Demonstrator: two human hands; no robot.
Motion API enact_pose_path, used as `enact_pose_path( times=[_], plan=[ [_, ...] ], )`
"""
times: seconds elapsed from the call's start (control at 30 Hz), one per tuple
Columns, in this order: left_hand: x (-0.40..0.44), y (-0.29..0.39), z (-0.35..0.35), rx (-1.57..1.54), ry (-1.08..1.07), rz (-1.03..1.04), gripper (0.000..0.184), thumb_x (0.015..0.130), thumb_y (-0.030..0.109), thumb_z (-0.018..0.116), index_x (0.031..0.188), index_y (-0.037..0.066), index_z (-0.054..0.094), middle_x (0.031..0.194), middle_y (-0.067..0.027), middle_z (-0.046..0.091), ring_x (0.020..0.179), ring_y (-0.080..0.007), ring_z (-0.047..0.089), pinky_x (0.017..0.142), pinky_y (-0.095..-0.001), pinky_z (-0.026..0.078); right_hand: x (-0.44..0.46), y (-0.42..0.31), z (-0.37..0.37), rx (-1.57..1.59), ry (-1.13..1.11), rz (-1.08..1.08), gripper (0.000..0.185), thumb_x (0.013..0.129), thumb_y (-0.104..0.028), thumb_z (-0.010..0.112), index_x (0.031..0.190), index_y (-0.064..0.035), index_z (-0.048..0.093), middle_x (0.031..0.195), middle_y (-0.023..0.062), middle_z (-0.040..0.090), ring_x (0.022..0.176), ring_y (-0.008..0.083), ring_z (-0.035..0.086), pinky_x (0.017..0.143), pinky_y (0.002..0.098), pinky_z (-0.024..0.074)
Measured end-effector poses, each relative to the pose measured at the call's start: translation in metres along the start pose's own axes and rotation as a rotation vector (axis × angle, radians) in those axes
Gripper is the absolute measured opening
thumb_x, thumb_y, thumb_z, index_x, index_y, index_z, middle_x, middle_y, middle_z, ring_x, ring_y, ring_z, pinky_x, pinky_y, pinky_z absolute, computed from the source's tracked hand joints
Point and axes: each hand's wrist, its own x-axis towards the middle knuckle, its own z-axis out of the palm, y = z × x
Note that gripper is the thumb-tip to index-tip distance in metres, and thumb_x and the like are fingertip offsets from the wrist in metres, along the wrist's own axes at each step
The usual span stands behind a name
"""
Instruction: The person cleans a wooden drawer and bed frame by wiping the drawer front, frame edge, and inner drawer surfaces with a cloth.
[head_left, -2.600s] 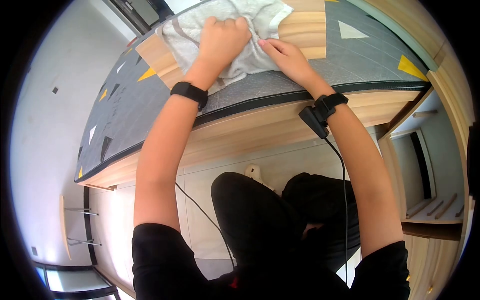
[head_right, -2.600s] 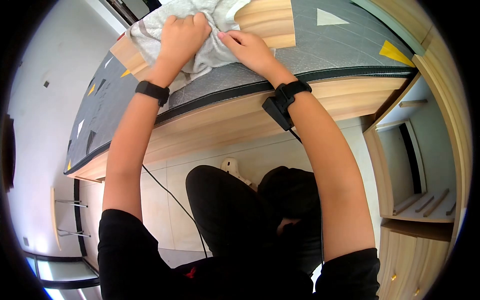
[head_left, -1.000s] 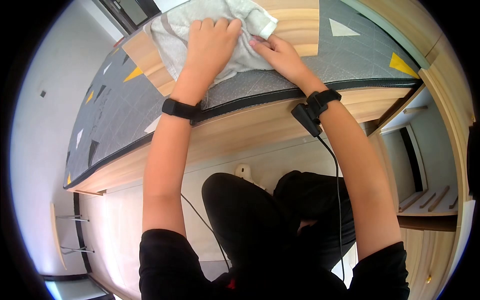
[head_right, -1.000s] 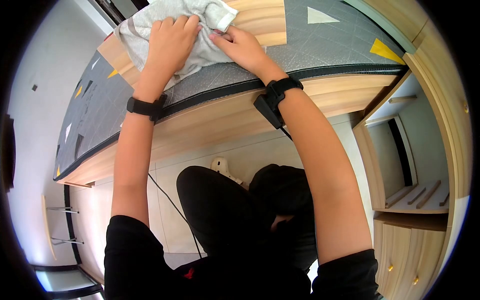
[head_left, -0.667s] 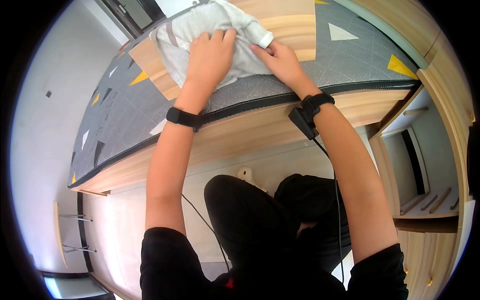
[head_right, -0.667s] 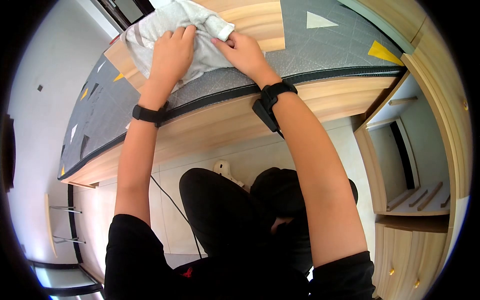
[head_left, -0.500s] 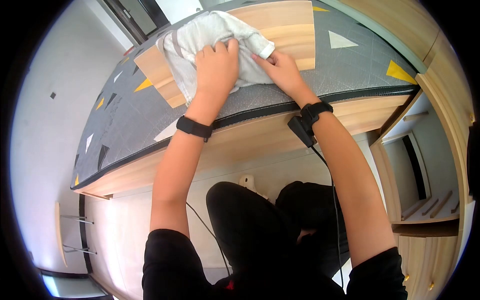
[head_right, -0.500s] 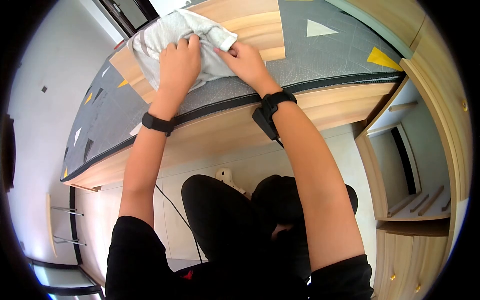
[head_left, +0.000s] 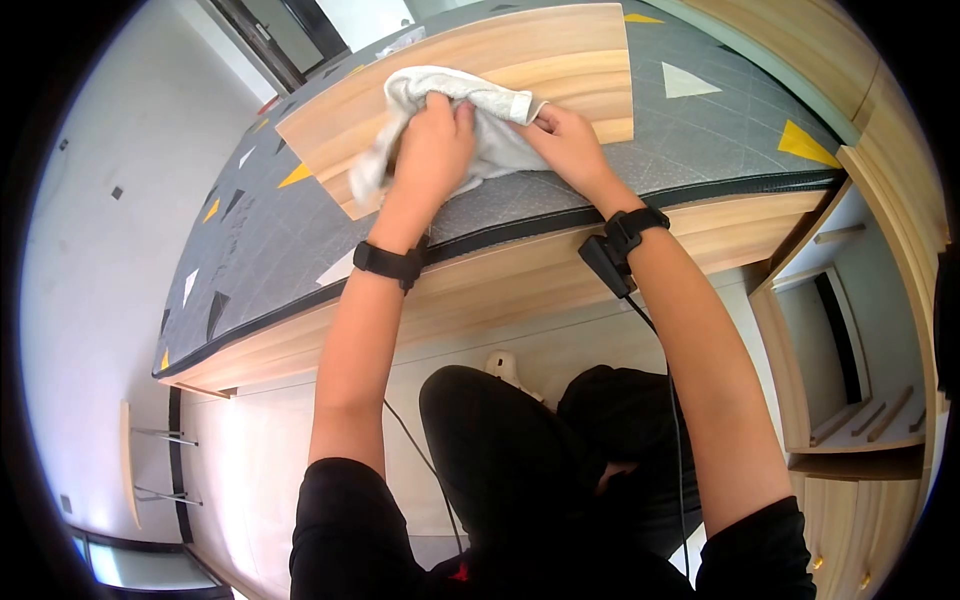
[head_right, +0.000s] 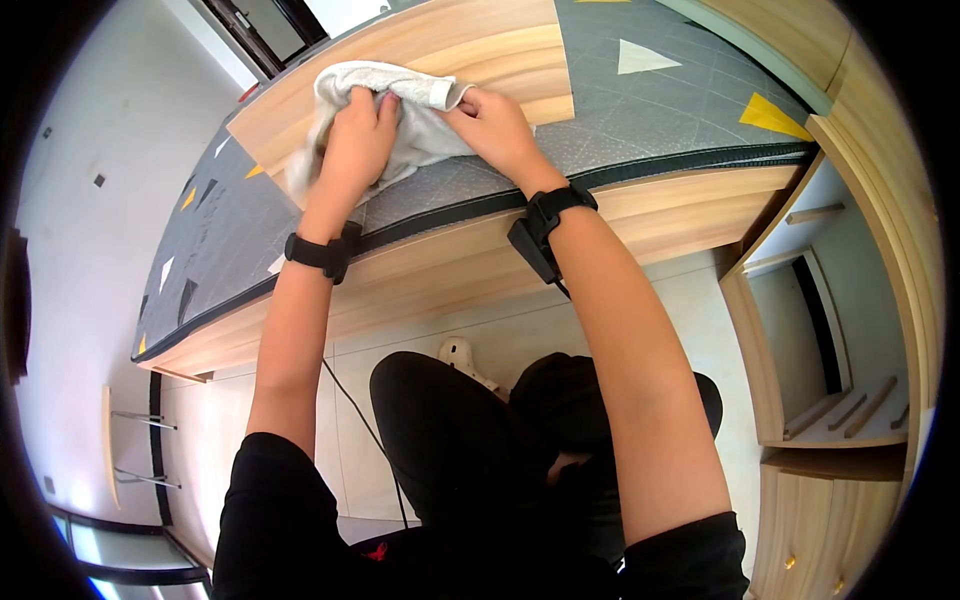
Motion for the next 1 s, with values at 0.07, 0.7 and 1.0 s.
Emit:
enact_pose_path(
  times=[0.07, 0.7, 1.0],
  plan=[
    [0.000, -0.008, -0.002, -0.055, 0.001, 0.033, 0.036, 0.095, 0.030, 0.055, 0.097, -0.005, 0.051, 0.090, -0.0324, 0.064, 0.084, -0.0491, 0.062, 0.074, -0.0514, 0.050, -0.001, 0.000, -0.001, -0.014, -0.018, 0.004, 0.035, 0.089, -0.031, 0.067, 0.103, 0.0014, 0.068, 0.086, 0.0099, 0.072, 0.075, 0.0136, 0.065, 0.068, 0.0287, 0.0497],
    [-0.023, -0.038, 0.011, 0.118, -0.132, 0.207, 0.038, 0.090, 0.026, 0.063, 0.106, -0.008, 0.055, 0.109, -0.0313, 0.060, 0.099, -0.0446, 0.058, 0.087, -0.0462, 0.047, -0.013, -0.020, 0.002, -0.587, 0.097, -0.526, 0.023, 0.077, -0.016, 0.068, 0.096, -0.0034, 0.066, 0.083, 0.0114, 0.065, 0.082, 0.0337, 0.061, 0.075, 0.0419, 0.0498],
    [-0.017, -0.052, 0.007, 0.305, 0.056, 0.355, 0.058, 0.088, 0.034, 0.060, 0.139, 0.010, 0.048, 0.144, -0.0163, 0.045, 0.137, -0.0343, 0.036, 0.113, -0.0434, 0.028, -0.008, -0.009, 0.005, -1.009, 0.182, -0.553, 0.040, 0.071, -0.018, 0.069, 0.107, -0.0007, 0.066, 0.115, 0.0124, 0.062, 0.121, 0.0303, 0.048, 0.110, 0.0403, 0.0320]
  ],
)
